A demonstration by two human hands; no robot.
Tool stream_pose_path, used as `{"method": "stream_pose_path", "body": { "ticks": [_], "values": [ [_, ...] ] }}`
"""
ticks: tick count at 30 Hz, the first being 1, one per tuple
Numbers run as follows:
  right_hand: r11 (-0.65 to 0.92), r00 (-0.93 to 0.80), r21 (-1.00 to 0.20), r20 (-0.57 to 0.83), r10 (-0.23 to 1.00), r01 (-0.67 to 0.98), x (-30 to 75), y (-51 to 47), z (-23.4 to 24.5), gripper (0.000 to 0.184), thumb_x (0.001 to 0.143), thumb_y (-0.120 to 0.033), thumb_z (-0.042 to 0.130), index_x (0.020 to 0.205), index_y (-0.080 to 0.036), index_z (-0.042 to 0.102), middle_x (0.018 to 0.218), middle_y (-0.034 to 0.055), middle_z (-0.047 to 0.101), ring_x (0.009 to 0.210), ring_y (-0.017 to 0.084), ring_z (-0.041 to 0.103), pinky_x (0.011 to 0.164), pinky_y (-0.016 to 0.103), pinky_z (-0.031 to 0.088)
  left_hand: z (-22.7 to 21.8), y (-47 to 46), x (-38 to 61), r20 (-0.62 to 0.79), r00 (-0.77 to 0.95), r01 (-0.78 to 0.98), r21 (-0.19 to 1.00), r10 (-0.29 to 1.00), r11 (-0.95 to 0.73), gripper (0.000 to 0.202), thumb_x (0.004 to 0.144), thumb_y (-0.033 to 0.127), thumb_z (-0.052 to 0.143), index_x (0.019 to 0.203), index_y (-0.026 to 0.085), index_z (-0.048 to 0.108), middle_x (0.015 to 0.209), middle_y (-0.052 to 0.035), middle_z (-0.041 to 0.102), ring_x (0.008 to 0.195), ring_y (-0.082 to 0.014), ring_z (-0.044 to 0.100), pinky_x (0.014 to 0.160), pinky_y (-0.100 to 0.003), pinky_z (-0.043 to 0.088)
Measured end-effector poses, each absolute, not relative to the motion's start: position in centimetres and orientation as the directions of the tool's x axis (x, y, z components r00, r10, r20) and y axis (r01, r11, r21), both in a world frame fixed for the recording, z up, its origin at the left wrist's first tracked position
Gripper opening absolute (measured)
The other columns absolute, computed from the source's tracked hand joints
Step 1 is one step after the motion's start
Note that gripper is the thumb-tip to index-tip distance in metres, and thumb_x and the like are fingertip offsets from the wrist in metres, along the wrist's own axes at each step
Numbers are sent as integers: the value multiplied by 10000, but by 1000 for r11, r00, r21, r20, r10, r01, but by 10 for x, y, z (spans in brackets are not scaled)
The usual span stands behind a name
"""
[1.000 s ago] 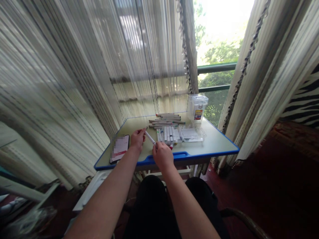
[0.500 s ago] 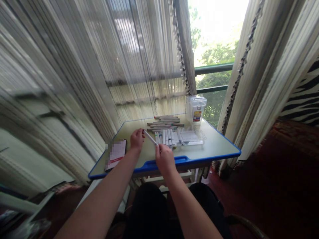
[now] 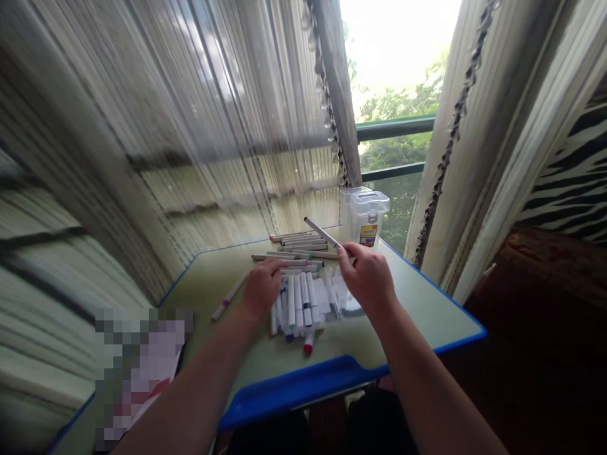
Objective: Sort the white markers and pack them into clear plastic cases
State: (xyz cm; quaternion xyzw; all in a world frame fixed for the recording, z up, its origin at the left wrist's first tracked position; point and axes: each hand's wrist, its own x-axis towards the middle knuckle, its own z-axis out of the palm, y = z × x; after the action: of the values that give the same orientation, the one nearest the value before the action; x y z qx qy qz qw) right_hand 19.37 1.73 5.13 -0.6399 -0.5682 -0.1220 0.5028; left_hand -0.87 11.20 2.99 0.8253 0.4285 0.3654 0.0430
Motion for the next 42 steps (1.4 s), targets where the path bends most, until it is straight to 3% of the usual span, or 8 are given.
{"method": "stream_pose_path", "body": {
  "ticks": [6,12,17,27,42],
  "values": [
    [180,349,-527,744,569,830,190,11,42,312,841,-378,492,830,-173,726,619,21,670,526,140,585,548,245,406,28,109,-8,463,424,697,382,778,-607,387,695,1,436,810,190,754,946,-36,720,934,-166,632,931,-289,472],
    [205,288,-515,718,633,832,191,9,38,289,840,-363,490,795,-191,718,654,29,692,556,148,610,539,240,420,26,112,-11,446,415,711,386,793,-588,374,695,9,436,761,196,753,919,-42,722,899,-174,646,911,-292,482],
    [204,254,-505,694,673,839,191,12,31,286,849,-364,486,792,-204,716,635,26,680,544,151,596,538,246,419,24,113,-12,443,385,723,399,809,-563,396,705,17,427,843,192,754,953,-57,722,922,-186,650,909,-297,487],
    [189,272,-523,679,682,831,194,12,31,284,840,-373,494,796,-200,715,626,20,674,536,145,589,530,250,399,25,112,-12,439,432,711,372,788,-597,409,663,14,426,783,215,762,945,-29,723,909,-179,647,922,-295,488],
    [177,273,-529,662,698,830,194,12,28,279,838,-374,496,789,-205,712,639,25,687,545,154,602,537,257,404,24,114,-11,433,452,723,335,780,-605,424,666,31,421,845,205,763,978,-34,719,951,-181,626,948,-299,475]
  ]
}}
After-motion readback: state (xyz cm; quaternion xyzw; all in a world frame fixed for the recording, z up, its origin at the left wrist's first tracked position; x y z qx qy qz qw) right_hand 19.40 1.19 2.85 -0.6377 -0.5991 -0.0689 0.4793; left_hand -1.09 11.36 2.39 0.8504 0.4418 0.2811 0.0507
